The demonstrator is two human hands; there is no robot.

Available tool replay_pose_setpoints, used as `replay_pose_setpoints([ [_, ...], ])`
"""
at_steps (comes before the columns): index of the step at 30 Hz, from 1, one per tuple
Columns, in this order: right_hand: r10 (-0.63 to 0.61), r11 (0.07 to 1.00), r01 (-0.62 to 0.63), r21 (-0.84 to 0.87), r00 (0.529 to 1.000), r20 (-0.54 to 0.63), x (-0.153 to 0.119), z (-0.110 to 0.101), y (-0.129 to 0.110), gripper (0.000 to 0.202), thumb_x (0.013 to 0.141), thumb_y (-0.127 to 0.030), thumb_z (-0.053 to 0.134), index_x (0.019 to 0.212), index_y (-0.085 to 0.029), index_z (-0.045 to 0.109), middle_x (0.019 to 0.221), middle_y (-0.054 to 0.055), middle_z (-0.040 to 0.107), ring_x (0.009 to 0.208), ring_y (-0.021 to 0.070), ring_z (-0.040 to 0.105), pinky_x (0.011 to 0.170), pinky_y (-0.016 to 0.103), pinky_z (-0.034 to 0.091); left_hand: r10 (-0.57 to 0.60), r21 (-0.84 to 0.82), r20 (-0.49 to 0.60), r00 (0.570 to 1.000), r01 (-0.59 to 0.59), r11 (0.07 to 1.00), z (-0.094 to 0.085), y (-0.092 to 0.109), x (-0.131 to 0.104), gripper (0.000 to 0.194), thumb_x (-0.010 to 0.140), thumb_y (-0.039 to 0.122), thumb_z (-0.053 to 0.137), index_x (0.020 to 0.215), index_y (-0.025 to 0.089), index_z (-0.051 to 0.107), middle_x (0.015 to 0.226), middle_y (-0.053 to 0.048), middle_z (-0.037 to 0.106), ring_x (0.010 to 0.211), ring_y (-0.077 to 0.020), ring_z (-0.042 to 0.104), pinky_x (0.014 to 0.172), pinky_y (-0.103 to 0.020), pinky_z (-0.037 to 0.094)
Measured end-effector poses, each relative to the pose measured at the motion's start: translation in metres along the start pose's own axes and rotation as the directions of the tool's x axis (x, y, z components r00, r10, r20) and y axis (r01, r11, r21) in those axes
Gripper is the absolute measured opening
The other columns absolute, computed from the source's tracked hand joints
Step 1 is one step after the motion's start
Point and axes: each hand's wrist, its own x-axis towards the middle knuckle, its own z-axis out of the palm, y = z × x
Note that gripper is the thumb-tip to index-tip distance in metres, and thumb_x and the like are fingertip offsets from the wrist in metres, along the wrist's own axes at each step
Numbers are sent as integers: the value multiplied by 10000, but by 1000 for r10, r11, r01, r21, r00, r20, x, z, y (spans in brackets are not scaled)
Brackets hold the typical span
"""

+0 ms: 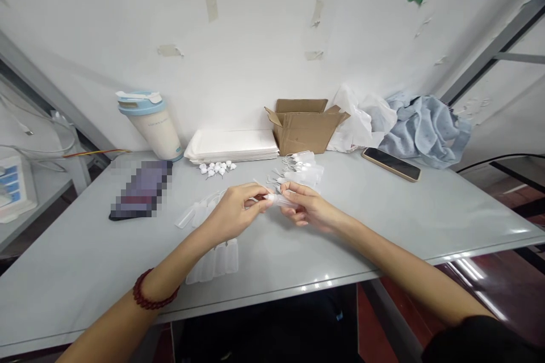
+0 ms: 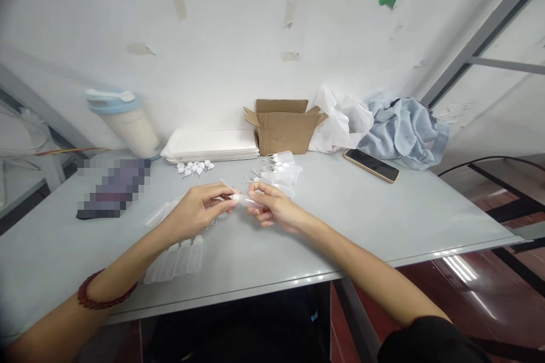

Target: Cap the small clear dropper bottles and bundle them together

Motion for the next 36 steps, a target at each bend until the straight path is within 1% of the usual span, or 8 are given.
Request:
replay_pose_setpoints([
  [4, -5, 1000, 6, -13, 1000, 13, 0, 0, -1, 294, 888, -445, 582, 902, -243, 368, 601, -82, 420, 451, 36, 192, 458, 196, 143, -91, -101, 40, 995, 95, 990, 0, 3, 1, 235, 847, 373, 597, 858, 164, 703, 860, -37, 701, 698, -150, 661, 675, -247, 537],
  [9, -22, 999, 22, -43, 1000, 19, 1, 0, -1, 287, 902, -457, 557, 889, -244, 365, 595, -82, 414, 454, 40, 186, 463, 205, 140, -172, -82, 77, 982, 178, 981, 0, 4, 1, 289, 870, 418, 563, 794, 163, 672, 679, -3, 654, 641, -144, 643, 634, -236, 517],
  [17, -30, 994, 32, -109, 999, 26, -2, 3, -4, 277, 924, -459, 513, 868, -241, 352, 584, -88, 373, 464, 49, 187, 468, 201, 149, -188, -53, 81, 979, 193, 980, 2, 2, 1, 365, 886, 427, 534, 638, 162, 584, 601, 4, 618, 566, -123, 607, 575, -220, 469],
  [21, -4, 994, 6, -108, 1000, 17, -2, 2, -3, 280, 918, -458, 522, 863, -242, 354, 570, -93, 352, 459, 50, 185, 459, 195, 143, -105, 11, 92, 990, 104, 995, 2, 0, 0, 295, 907, 357, 513, 716, 160, 622, 654, -3, 636, 607, -129, 617, 603, -226, 473],
  [26, 24, 997, -24, -69, 1000, 1, 0, -2, 0, 278, 905, -463, 540, 875, -246, 369, 548, -105, 304, 450, 50, 149, 439, 190, 118, 138, 214, 51, 989, -146, 966, 4, -4, -2, 167, 896, 243, 533, 881, 160, 677, 746, -18, 653, 655, -135, 587, 621, -241, 451],
  [29, 24, 998, -24, -60, 1000, -6, 1, -2, 0, 277, 902, -460, 550, 883, -247, 374, 546, -107, 291, 454, 51, 151, 437, 186, 118, 192, 235, 17, 981, -190, 953, 6, -6, -2, 179, 891, 236, 541, 919, 150, 695, 800, -40, 669, 688, -141, 590, 639, -246, 467],
  [32, 14, 998, -14, -57, 1000, -4, 1, -2, 0, 269, 907, -452, 547, 888, -247, 373, 546, -107, 284, 457, 51, 152, 438, 184, 121, 133, 115, 2, 991, -133, 984, 6, -4, -1, 201, 865, 270, 585, 974, 153, 707, 867, -52, 688, 759, -153, 624, 692, -245, 506],
  [36, 3, 998, -3, -60, 1000, 3, 0, -1, -1, 264, 910, -445, 545, 883, -248, 371, 546, -108, 285, 458, 51, 148, 439, 184, 127, -41, -51, 55, 998, 43, 998, 3, 4, -1, 238, 867, 351, 587, 943, 166, 716, 834, -36, 685, 711, -147, 634, 679, -243, 520],
])
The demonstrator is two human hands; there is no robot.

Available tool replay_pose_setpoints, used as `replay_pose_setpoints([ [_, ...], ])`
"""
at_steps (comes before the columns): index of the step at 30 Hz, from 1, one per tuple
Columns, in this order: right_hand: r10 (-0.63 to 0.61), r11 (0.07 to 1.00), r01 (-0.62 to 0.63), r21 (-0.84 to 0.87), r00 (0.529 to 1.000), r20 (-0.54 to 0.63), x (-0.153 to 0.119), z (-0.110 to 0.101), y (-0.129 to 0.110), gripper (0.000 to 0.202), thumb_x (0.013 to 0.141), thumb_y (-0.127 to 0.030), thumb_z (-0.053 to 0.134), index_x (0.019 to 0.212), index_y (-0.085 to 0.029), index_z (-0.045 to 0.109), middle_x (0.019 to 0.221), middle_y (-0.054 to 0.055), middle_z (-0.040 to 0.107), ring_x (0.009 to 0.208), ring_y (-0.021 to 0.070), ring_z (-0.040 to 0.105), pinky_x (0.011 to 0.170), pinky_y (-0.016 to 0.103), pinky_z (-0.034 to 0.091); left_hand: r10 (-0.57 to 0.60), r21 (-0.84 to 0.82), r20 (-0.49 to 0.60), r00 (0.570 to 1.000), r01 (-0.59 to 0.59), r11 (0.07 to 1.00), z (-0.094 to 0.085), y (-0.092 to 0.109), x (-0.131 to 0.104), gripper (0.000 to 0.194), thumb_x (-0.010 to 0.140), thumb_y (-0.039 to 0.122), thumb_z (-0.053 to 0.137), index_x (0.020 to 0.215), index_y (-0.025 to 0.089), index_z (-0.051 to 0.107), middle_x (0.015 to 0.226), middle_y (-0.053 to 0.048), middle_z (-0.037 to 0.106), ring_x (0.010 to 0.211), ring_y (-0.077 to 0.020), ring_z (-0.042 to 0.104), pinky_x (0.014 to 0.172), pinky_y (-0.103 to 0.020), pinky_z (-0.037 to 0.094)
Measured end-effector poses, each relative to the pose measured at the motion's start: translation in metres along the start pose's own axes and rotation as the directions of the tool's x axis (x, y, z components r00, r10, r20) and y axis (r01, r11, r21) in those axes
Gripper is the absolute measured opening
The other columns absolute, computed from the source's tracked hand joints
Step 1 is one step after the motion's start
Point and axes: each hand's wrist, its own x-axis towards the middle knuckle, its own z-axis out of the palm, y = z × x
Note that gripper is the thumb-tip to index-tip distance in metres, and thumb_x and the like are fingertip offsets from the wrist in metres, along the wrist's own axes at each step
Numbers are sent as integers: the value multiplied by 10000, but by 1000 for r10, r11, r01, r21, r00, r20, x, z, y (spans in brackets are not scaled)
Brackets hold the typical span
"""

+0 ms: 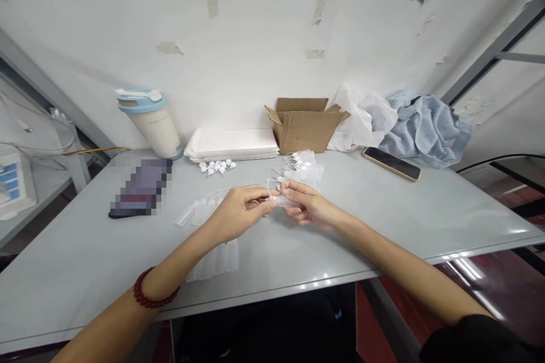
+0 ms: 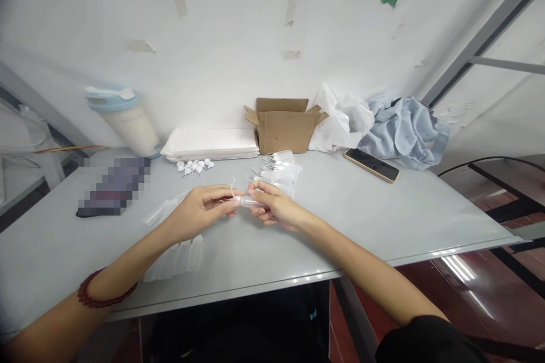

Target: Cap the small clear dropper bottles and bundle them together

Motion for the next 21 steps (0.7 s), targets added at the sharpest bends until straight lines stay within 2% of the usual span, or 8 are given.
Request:
replay_pose_setpoints([
  [5, 11, 1000, -11, -5, 1000, -11, -1, 1, -1, 272, 900, -453, 556, 881, -250, 376, 546, -108, 286, 458, 53, 146, 443, 189, 122, -126, -23, 29, 992, 127, 992, -1, 3, -1, 287, 876, 419, 569, 790, 168, 677, 694, -5, 639, 668, -147, 626, 642, -235, 496],
  [11, 18, 1000, -18, 1, 1000, -18, 0, 1, -1, 278, 897, -455, 563, 873, -246, 381, 545, -106, 280, 450, 51, 158, 440, 184, 123, -120, 18, 27, 992, 120, 993, 2, 0, -1, 332, 894, 434, 537, 726, 168, 642, 654, 3, 615, 626, -142, 616, 599, -232, 476],
  [13, 25, 1000, -25, 13, 999, -21, -1, 1, -1, 287, 891, -460, 571, 878, -246, 381, 543, -106, 278, 445, 49, 158, 436, 180, 120, -52, 53, 16, 999, 51, 997, 2, 0, 0, 283, 895, 388, 549, 755, 168, 659, 657, 4, 618, 614, -136, 606, 592, -227, 468],
  [15, 37, 999, -36, 26, 999, -23, -1, 0, -1, 299, 883, -466, 579, 876, -243, 380, 539, -108, 277, 439, 47, 156, 429, 177, 111, 75, 126, -14, 997, -72, 989, 2, -1, 0, 201, 887, 321, 576, 812, 167, 682, 691, -3, 641, 610, -127, 583, 599, -227, 458],
  [18, 60, 997, -59, 42, 998, -25, -1, -1, -2, 296, 878, -460, 583, 870, -239, 385, 534, -111, 270, 434, 46, 150, 416, 175, 103, 297, 263, -51, 954, -274, 925, 2, -4, -1, 135, 887, 251, 598, 896, 160, 698, 733, -22, 659, 630, -126, 558, 616, -232, 441],
  [21, 89, 994, -88, 61, 996, -17, -1, -1, -3, 286, 878, -452, 579, 854, -240, 388, 525, -116, 250, 423, 45, 130, 395, 169, 94, 428, 349, -41, 903, -388, 853, 3, -8, -2, 139, 900, 249, 599, 938, 154, 694, 730, -33, 659, 643, -135, 567, 620, -240, 437],
])
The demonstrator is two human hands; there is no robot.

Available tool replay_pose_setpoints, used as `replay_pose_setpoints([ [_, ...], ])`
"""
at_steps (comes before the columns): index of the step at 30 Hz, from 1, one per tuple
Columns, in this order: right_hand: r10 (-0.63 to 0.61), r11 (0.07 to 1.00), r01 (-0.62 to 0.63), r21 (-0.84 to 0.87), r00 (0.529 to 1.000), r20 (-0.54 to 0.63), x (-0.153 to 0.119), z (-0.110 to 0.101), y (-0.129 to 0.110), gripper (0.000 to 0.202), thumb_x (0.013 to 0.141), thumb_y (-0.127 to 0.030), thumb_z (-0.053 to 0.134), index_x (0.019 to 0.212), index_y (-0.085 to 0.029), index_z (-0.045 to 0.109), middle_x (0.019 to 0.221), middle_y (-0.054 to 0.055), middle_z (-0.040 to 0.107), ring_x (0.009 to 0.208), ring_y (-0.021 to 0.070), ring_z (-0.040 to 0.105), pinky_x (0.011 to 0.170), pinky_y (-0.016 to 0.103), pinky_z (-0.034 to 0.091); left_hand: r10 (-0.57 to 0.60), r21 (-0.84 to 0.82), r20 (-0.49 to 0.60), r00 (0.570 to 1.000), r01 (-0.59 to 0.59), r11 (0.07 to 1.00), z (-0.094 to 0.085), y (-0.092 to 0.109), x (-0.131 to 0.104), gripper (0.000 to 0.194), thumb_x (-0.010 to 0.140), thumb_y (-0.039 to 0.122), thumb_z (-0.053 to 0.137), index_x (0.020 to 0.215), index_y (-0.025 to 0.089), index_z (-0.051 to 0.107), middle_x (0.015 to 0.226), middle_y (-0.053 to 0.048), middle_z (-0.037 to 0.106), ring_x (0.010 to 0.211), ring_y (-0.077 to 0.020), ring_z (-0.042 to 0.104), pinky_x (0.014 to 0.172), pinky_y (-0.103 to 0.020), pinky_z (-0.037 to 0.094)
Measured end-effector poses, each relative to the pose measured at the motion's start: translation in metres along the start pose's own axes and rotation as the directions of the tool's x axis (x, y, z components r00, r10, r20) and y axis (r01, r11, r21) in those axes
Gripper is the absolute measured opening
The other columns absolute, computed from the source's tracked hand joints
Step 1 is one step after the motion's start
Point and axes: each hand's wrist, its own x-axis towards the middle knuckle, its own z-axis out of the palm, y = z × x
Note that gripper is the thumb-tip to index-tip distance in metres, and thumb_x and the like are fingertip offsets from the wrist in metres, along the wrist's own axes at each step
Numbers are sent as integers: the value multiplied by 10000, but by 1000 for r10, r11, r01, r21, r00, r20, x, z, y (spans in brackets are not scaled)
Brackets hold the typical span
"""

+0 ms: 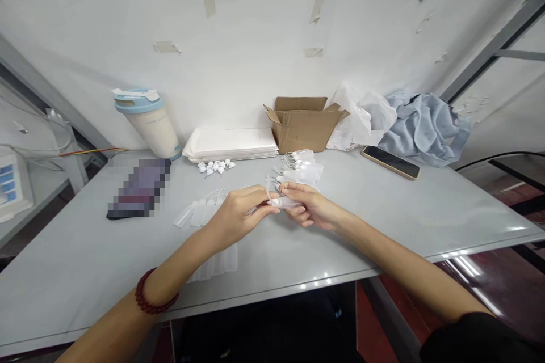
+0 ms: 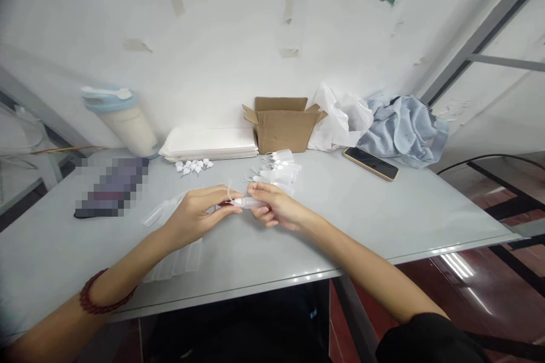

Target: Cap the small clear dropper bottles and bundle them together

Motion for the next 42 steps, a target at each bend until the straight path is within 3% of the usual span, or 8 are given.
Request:
replay_pose_setpoints([
  [7, -46, 999, 45, -29, 999, -22, 4, 2, 4, 321, 871, -497, 580, 851, -228, 406, 507, -106, 374, 389, 43, 220, 379, 169, 198, -190, -94, -4, 982, 188, 978, 3, 5, 1, 141, 851, 274, 635, 832, 147, 692, 770, -47, 699, 648, -136, 618, 640, -234, 493],
  [14, -310, 909, 278, -310, 949, -59, 4, 2, 3, 344, 783, -449, 711, 919, -184, 539, 623, -59, 501, 511, 69, 440, 483, 205, 366, -572, -313, 176, 801, 596, 739, -5, 10, 8, 270, 809, 417, 652, 770, 154, 695, 598, -2, 626, 576, -145, 608, 529, -223, 465],
  [18, -364, 882, 309, -356, 927, -96, 6, -1, 5, 358, 786, -475, 693, 925, -165, 580, 621, -33, 561, 518, 88, 474, 487, 227, 385, -502, -293, 115, 857, 512, 807, -2, 7, 6, 212, 808, 358, 659, 739, 159, 684, 619, -5, 647, 557, -134, 598, 547, -231, 477],
  [22, -345, 896, 291, -337, 932, -113, 8, -3, 7, 368, 807, -514, 654, 838, -158, 565, 526, -46, 536, 448, 84, 458, 460, 227, 346, -232, -43, -82, 969, 229, 972, 8, 1, 0, 153, 848, 278, 621, 765, 172, 693, 713, -40, 703, 616, -146, 618, 593, -246, 493],
  [26, -297, 912, 254, -323, 950, -93, 8, -5, 7, 389, 851, -531, 598, 733, -170, 510, 467, -52, 512, 397, 69, 425, 447, 224, 314, -17, 67, -193, 981, 31, 997, 13, -2, -3, 130, 883, 234, 590, 858, 174, 703, 838, -70, 741, 725, -170, 672, 653, -261, 531],
  [30, -330, 907, 288, -307, 939, -95, 8, -4, 8, 376, 841, -523, 617, 784, -155, 563, 547, -36, 535, 453, 76, 462, 463, 225, 356, -175, -52, -133, 975, 170, 984, 10, 1, -1, 145, 864, 286, 623, 863, 173, 713, 852, -67, 742, 708, -164, 670, 649, -257, 554],
  [35, -390, 892, 355, -280, 917, -80, 10, -3, 9, 347, 804, -467, 681, 961, -168, 602, 651, -29, 572, 490, 76, 479, 472, 228, 410, -458, -256, 70, 886, 460, 850, 1, 6, 5, 254, 862, 396, 609, 857, 175, 733, 776, -42, 735, 648, -163, 665, 624, -254, 550],
  [42, -411, 877, 371, -304, 908, -79, 9, -3, 9, 346, 811, -448, 673, 1011, -176, 594, 697, -10, 603, 531, 88, 502, 507, 241, 426, -435, -195, 153, 887, 459, 867, 0, 7, 5, 321, 913, 371, 509, 725, 166, 669, 670, -15, 676, 602, -141, 625, 587, -232, 488],
])
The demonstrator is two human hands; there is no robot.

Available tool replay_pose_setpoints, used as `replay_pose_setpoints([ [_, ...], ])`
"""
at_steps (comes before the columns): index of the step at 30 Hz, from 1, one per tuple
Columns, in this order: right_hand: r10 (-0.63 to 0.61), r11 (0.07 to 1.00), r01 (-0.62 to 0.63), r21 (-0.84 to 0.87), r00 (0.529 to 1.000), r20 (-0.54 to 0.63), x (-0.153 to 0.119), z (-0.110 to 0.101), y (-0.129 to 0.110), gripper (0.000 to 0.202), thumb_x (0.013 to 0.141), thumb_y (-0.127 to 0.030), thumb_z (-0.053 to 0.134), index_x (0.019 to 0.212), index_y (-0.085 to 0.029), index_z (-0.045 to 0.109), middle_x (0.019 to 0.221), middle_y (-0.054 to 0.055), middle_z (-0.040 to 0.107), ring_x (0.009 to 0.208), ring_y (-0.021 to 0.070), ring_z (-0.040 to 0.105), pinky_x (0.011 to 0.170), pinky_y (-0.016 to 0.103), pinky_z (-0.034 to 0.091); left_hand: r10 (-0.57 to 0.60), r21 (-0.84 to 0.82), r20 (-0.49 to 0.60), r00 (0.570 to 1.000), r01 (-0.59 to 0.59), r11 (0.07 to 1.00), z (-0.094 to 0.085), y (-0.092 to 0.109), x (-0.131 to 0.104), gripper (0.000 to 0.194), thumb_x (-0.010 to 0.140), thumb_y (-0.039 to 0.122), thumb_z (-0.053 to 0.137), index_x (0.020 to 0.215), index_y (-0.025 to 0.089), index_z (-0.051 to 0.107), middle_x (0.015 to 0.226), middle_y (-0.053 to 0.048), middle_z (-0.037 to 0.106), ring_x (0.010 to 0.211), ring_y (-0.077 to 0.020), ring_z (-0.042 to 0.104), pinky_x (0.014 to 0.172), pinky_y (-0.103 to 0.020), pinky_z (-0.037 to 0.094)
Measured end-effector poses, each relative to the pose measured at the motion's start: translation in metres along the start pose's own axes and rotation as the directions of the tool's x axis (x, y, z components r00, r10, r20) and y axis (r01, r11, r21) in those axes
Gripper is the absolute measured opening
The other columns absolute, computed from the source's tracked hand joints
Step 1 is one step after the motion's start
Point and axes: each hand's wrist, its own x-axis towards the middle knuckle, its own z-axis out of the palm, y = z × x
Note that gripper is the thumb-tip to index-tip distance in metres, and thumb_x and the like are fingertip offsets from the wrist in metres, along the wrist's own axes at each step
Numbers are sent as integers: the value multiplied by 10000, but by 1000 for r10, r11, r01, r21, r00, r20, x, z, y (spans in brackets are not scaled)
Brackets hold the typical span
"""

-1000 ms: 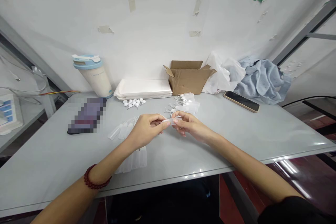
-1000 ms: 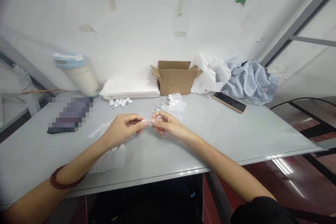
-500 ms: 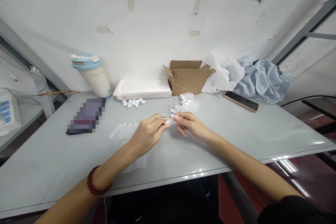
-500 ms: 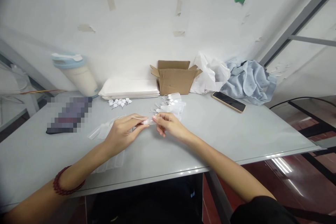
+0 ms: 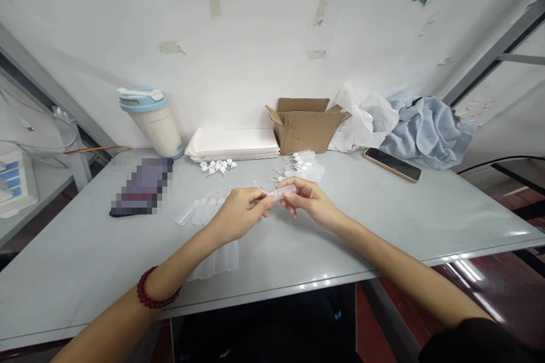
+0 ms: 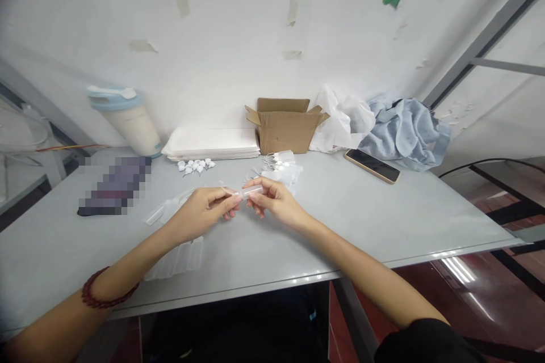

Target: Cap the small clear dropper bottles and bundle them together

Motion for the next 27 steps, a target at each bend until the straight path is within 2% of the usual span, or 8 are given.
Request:
replay_pose_setpoints([
  [3, -35, 994, 33, -102, 999, -19, -1, 0, 0, 345, 827, -458, 651, 1001, -164, 604, 685, -8, 600, 535, 88, 495, 531, 247, 414, 190, 209, -30, 981, -180, 961, 2, -5, 0, 328, 925, 303, 496, 658, 167, 630, 614, -11, 624, 579, -136, 563, 592, -246, 437],
  [6, -54, 986, 50, -162, 998, -22, -2, -1, 1, 340, 844, -459, 631, 998, -158, 606, 657, -11, 590, 533, 92, 495, 542, 250, 409, 348, 312, -30, 937, -322, 894, 3, -9, -1, 299, 930, 252, 498, 672, 166, 624, 646, -23, 632, 592, -138, 539, 613, -257, 423],
  [13, -27, 982, 18, -186, 999, -42, -3, 0, 1, 365, 847, -484, 594, 967, -140, 615, 524, -53, 509, 432, 86, 448, 457, 240, 368, 538, 427, -26, 843, -477, 768, 4, -15, -1, 223, 941, 187, 500, 767, 150, 634, 713, -47, 674, 628, -151, 605, 609, -249, 455],
  [17, 29, 980, -46, -193, 996, -86, -3, 4, -2, 397, 814, -517, 598, 913, -133, 608, 457, -82, 445, 373, 76, 391, 413, 235, 307, 645, 676, 22, 764, -486, 553, 7, -19, -1, 243, 966, 183, 438, 828, 122, 629, 705, -58, 653, 587, -165, 600, 522, -266, 437],
  [20, 71, 984, -87, -154, 992, -104, -3, 6, -4, 415, 791, -547, 607, 862, -139, 591, 434, -96, 401, 358, 72, 360, 398, 235, 269, 651, 795, 57, 757, -429, 429, 10, -20, -2, 255, 964, 166, 427, 806, 125, 623, 663, -48, 626, 555, -176, 588, 465, -274, 400],
  [22, 91, 988, -102, -116, 991, -101, -2, 6, -3, 420, 788, -563, 606, 825, -146, 580, 439, -91, 402, 365, 74, 366, 399, 237, 268, 637, 778, 48, 769, -428, 459, 10, -21, -2, 242, 962, 175, 437, 827, 123, 631, 695, -58, 647, 597, -182, 612, 496, -276, 428],
  [24, 95, 992, -102, -72, 991, -90, -1, 6, -1, 420, 788, -569, 611, 803, -152, 569, 459, -80, 424, 385, 76, 384, 410, 238, 289, 593, 683, 12, 805, -440, 583, 9, -22, -1, 227, 960, 204, 462, 847, 130, 644, 746, -65, 677, 654, -180, 635, 565, -276, 468],
  [27, 60, 998, -61, -9, 997, -58, 1, 4, 2, 401, 792, -549, 633, 838, -155, 577, 510, -64, 461, 435, 81, 413, 438, 238, 326, 452, 463, -32, 892, -387, 797, 4, -18, 0, 216, 940, 239, 520, 812, 148, 669, 741, -41, 688, 635, -146, 613, 623, -260, 474],
])
